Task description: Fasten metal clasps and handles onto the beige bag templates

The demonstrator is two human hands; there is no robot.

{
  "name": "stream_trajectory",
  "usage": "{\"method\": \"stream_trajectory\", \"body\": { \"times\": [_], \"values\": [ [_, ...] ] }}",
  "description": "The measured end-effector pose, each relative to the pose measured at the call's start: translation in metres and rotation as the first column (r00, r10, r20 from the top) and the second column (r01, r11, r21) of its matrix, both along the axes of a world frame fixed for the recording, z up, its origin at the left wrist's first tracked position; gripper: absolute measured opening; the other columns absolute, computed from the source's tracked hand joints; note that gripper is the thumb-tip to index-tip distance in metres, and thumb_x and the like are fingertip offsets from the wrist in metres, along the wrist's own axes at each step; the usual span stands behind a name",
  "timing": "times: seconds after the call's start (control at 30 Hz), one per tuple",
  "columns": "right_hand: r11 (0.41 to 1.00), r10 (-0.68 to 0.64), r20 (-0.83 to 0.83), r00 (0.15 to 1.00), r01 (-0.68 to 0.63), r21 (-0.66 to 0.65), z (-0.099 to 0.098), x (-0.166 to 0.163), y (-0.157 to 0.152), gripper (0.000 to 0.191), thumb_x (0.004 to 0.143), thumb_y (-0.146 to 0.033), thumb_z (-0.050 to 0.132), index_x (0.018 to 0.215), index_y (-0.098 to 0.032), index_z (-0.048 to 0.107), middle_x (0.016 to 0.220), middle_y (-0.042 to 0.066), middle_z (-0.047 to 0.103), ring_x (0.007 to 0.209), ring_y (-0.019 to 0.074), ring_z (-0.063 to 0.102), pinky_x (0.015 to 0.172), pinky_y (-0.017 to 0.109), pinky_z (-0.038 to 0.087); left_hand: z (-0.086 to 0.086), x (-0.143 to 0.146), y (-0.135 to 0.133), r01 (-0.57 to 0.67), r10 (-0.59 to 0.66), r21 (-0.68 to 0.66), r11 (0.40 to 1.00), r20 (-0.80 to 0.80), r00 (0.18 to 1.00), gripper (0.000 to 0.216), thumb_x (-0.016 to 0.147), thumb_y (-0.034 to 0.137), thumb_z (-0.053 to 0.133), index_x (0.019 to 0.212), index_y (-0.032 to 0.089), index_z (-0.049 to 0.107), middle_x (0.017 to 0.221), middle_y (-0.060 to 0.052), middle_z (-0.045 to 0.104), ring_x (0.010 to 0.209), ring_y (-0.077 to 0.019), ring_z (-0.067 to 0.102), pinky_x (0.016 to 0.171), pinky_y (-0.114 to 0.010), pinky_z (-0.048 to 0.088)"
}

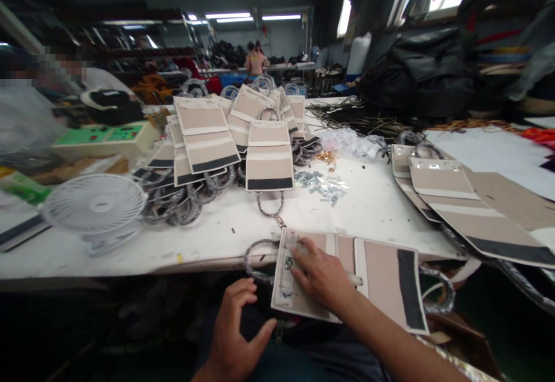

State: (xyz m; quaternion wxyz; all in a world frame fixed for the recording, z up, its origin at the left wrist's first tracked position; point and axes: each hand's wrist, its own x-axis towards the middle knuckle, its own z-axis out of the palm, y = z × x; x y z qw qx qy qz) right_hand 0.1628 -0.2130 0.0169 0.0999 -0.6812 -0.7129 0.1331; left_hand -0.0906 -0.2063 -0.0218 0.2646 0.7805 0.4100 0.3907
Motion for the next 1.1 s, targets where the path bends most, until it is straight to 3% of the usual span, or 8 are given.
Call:
{"method": "stream_trajectory", "body": {
  "times": [0.1, 0.17, 0.4, 0.5, 0.63, 0.83, 0.97, 1.1],
  "values": [
    [1.000, -0.001, 0.009, 1.000, 0.001, -0.001, 0.001, 0.000, 0.000, 0.047, 0.104, -0.042, 0.048, 0.148, -0.029, 0.059, 0.161, 0.012, 0.045, 0.115, 0.0317, 0.071, 0.089, 0.043, 0.061, 0.009, 0.009, 0.018, 0.387, -0.326, 0.140, 0.912, -0.328, 0.887, 0.070, 0.077, 0.042, 0.085, 0.139, 0.022, 0.060, 0.153, -0.016, 0.056, 0.150, -0.0399, 0.041, 0.126, -0.060, 0.028],
    [1.000, -0.007, 0.023, 1.000, 0.007, 0.000, 0.000, -0.001, 0.000, 0.046, 0.104, -0.043, 0.049, 0.146, -0.029, 0.060, 0.161, 0.012, 0.045, 0.114, 0.0307, 0.072, 0.089, 0.041, 0.061, 0.008, 0.020, 0.036, 0.496, -0.385, 0.128, 0.859, -0.477, 0.790, 0.085, 0.081, 0.046, 0.081, 0.154, 0.019, 0.047, 0.162, -0.016, 0.047, 0.155, -0.0371, 0.033, 0.130, -0.058, 0.020],
    [0.998, -0.041, -0.023, 0.999, 0.042, 0.047, -0.007, 0.000, 0.003, 0.043, 0.101, -0.042, 0.056, 0.141, -0.030, 0.065, 0.157, 0.012, 0.050, 0.108, 0.0312, 0.074, 0.086, 0.043, 0.061, -0.004, 0.031, 0.068, 0.558, -0.311, 0.231, 0.797, -0.635, 0.707, 0.062, 0.092, 0.027, 0.059, 0.151, 0.011, 0.051, 0.164, -0.015, 0.043, 0.158, -0.0308, 0.029, 0.131, -0.049, 0.022],
    [0.987, -0.079, -0.258, 0.963, 0.112, 0.115, 0.002, 0.004, 0.004, 0.031, 0.097, -0.039, 0.063, 0.122, -0.027, 0.076, 0.137, 0.009, 0.067, 0.099, 0.0270, 0.074, 0.088, 0.039, 0.058, -0.004, 0.031, 0.071, 0.573, -0.326, 0.244, 0.782, -0.624, 0.710, 0.060, 0.090, 0.026, 0.060, 0.148, 0.012, 0.055, 0.162, -0.015, 0.047, 0.155, -0.0321, 0.035, 0.130, -0.051, 0.026],
    [0.901, -0.179, -0.728, 0.661, 0.407, 0.148, 0.030, 0.010, 0.007, 0.040, 0.097, -0.049, 0.064, 0.071, -0.020, 0.070, 0.062, 0.002, 0.066, 0.061, 0.0180, 0.064, 0.061, 0.030, 0.051, -0.006, 0.033, 0.074, 0.567, -0.346, 0.263, 0.781, -0.573, 0.743, 0.057, 0.090, 0.029, 0.061, 0.144, 0.011, 0.057, 0.159, -0.016, 0.051, 0.152, -0.0329, 0.040, 0.128, -0.052, 0.030],
    [0.763, 0.197, -0.977, 0.076, 0.614, 0.202, 0.035, -0.009, 0.033, 0.047, 0.097, -0.039, 0.065, 0.058, -0.022, 0.046, 0.053, -0.003, 0.049, 0.047, 0.0127, 0.049, 0.048, 0.027, 0.043, -0.009, 0.034, 0.073, 0.543, -0.354, 0.285, 0.790, -0.512, 0.783, 0.053, 0.093, 0.032, 0.059, 0.140, 0.009, 0.058, 0.155, -0.017, 0.055, 0.150, -0.0330, 0.044, 0.128, -0.052, 0.032],
    [0.735, 0.242, -0.967, -0.080, 0.665, 0.129, 0.017, -0.020, 0.047, 0.045, 0.095, -0.036, 0.066, 0.060, -0.022, 0.043, 0.053, -0.005, 0.047, 0.046, 0.0118, 0.046, 0.046, 0.026, 0.044, -0.010, 0.034, 0.072, 0.529, -0.353, 0.275, 0.803, -0.496, 0.793, 0.051, 0.096, 0.036, 0.056, 0.139, 0.008, 0.059, 0.154, -0.017, 0.056, 0.150, -0.0328, 0.045, 0.127, -0.051, 0.035],
    [0.703, 0.238, -0.965, -0.106, 0.704, 0.096, 0.007, -0.022, 0.046, 0.044, 0.096, -0.034, 0.064, 0.061, -0.022, 0.041, 0.053, -0.006, 0.046, 0.046, 0.0120, 0.045, 0.046, 0.026, 0.042, -0.011, 0.034, 0.072, 0.530, -0.364, 0.259, 0.808, -0.488, 0.793, 0.051, 0.097, 0.035, 0.056, 0.139, 0.007, 0.059, 0.154, -0.017, 0.055, 0.149, -0.0317, 0.045, 0.127, -0.048, 0.035]
  ]
}}
